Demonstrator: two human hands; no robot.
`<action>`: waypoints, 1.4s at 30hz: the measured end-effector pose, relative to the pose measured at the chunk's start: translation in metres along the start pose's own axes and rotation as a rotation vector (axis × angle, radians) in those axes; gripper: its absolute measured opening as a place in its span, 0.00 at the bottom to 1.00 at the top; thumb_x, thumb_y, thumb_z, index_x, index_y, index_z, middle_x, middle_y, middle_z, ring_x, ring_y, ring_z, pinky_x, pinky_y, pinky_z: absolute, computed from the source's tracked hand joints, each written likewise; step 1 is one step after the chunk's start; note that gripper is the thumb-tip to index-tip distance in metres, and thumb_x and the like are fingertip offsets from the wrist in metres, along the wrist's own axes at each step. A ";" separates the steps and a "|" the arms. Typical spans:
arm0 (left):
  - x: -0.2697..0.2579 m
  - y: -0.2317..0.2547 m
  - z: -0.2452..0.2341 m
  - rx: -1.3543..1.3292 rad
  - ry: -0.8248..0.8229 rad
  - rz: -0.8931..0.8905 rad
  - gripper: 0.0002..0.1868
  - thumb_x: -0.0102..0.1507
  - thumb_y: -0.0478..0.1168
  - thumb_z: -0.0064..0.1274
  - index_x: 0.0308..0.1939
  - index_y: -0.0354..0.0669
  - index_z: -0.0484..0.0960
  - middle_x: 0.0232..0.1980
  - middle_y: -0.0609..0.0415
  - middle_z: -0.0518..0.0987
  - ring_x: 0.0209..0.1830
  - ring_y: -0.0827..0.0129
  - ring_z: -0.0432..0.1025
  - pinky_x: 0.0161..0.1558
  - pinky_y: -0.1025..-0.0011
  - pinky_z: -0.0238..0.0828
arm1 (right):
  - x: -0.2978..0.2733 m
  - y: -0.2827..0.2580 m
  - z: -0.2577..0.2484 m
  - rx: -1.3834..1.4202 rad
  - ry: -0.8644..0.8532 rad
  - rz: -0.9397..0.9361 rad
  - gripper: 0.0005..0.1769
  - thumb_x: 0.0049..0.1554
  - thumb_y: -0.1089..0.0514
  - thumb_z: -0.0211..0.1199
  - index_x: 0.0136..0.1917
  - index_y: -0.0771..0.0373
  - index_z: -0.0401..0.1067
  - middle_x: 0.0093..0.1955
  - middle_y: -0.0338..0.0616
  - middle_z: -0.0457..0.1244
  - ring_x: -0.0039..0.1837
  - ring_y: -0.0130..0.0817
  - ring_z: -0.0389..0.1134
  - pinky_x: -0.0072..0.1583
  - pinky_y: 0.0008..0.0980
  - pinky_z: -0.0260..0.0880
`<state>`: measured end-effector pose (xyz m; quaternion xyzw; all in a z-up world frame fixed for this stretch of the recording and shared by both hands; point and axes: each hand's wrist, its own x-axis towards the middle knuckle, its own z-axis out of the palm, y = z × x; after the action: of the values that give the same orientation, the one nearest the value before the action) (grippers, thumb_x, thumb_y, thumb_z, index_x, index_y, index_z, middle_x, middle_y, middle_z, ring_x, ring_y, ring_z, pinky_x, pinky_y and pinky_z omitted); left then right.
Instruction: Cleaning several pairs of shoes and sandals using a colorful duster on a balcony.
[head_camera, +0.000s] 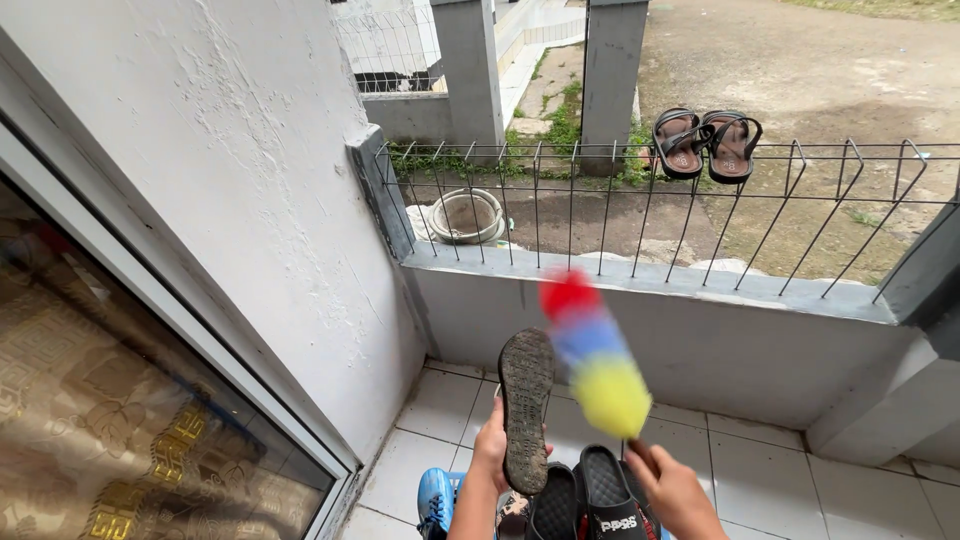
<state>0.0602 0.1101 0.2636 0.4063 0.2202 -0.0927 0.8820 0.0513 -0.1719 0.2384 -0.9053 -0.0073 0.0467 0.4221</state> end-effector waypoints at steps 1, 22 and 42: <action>0.005 -0.003 -0.001 -0.032 -0.029 0.002 0.34 0.69 0.65 0.31 0.56 0.37 0.74 0.38 0.41 0.80 0.31 0.51 0.77 0.35 0.51 0.79 | 0.000 -0.010 -0.005 0.001 -0.017 0.066 0.21 0.60 0.40 0.59 0.61 0.49 0.74 0.48 0.50 0.72 0.53 0.48 0.74 0.57 0.42 0.74; 0.067 0.044 0.026 -0.124 0.176 0.244 0.32 0.70 0.65 0.28 0.61 0.44 0.70 0.47 0.44 0.78 0.34 0.49 0.74 0.28 0.50 0.77 | 0.026 0.092 0.079 0.041 -0.089 0.170 0.24 0.59 0.33 0.59 0.63 0.45 0.75 0.48 0.48 0.74 0.54 0.41 0.77 0.60 0.39 0.73; 0.036 0.066 0.031 1.281 0.567 0.718 0.29 0.73 0.50 0.33 0.73 0.37 0.64 0.49 0.37 0.81 0.51 0.47 0.76 0.53 0.57 0.73 | 0.065 -0.085 0.007 -0.225 0.029 0.094 0.25 0.57 0.31 0.54 0.54 0.48 0.74 0.44 0.52 0.71 0.52 0.56 0.72 0.52 0.52 0.69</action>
<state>0.1242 0.1303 0.3099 0.8899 0.1956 0.1962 0.3623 0.1173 -0.1084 0.2938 -0.9469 0.0360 0.0522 0.3153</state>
